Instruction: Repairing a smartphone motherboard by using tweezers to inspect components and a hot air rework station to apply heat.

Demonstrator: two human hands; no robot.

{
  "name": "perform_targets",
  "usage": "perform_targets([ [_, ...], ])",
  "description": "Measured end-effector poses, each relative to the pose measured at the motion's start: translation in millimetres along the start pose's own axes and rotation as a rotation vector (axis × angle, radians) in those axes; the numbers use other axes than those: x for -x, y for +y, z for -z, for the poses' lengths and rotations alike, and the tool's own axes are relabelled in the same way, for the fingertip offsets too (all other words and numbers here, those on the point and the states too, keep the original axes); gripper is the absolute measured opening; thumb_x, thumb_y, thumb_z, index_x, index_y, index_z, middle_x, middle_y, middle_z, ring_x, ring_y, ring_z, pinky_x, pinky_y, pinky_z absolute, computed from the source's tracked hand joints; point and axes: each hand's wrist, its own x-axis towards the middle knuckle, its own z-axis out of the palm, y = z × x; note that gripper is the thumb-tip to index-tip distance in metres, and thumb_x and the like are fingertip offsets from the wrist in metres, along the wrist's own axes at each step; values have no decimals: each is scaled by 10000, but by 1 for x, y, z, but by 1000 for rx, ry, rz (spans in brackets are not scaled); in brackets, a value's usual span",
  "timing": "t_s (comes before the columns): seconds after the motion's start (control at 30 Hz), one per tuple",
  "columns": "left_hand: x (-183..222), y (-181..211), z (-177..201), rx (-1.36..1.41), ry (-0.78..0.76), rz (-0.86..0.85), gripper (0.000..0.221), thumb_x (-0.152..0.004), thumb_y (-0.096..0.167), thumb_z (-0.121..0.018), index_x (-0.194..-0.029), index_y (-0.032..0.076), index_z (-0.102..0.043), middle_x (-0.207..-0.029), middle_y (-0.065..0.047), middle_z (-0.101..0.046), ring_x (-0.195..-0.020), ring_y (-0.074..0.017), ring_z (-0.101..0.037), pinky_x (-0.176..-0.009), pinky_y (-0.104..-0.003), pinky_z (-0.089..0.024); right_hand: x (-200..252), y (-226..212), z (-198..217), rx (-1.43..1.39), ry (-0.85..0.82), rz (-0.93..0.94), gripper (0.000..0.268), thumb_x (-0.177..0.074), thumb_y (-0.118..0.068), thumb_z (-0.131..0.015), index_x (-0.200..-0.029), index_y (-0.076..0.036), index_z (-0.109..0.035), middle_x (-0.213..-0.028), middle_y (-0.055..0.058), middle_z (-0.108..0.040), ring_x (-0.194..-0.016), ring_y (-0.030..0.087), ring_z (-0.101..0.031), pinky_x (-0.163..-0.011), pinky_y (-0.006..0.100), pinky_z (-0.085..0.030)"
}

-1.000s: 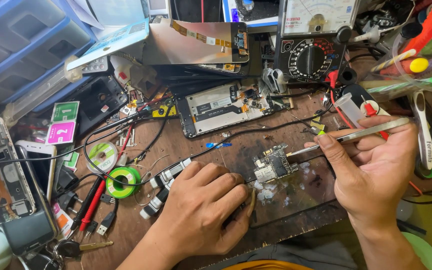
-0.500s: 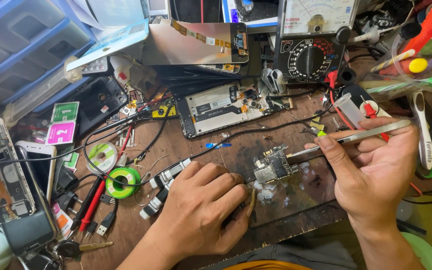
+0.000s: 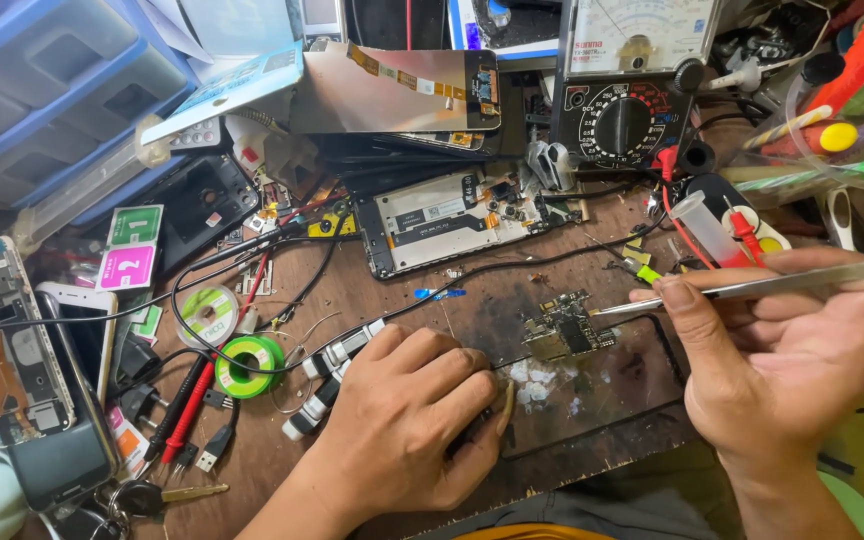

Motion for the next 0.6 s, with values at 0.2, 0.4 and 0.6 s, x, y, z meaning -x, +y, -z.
perform_targets([
  [0.2,2,-1,-1,-4,3,-8,214,-962,178,-624,-793,91,-525,-791,-43,-572,-681,-265,-465,-622,-393,-339,7,-7,25,421,-35,219,120,-1078,-28,-891,-1035,39,-802,-913,83,-740,-765,128,-659,-735,223,-450],
  [0.4,4,-3,1,-2,-6,-21,174,-895,148,-605,-768,94,-500,-732,-51,-500,-668,-278,-459,-621,-407,-332,11,-35,9,287,-500,1119,37,-942,-30,-581,-933,-14,-549,-1070,252,-728,-1001,346,-781,-934,454,-645],
  [0.6,4,-3,8,37,64,31,170,-798,172,-587,-709,106,-458,-687,-38,-452,-616,-269,-435,-578,-403,-297,28,-20,-7,403,-548,1411,108,-1046,-186,-510,-1063,-111,-585,-1055,165,-728,-970,311,-762,-896,401,-598],
])
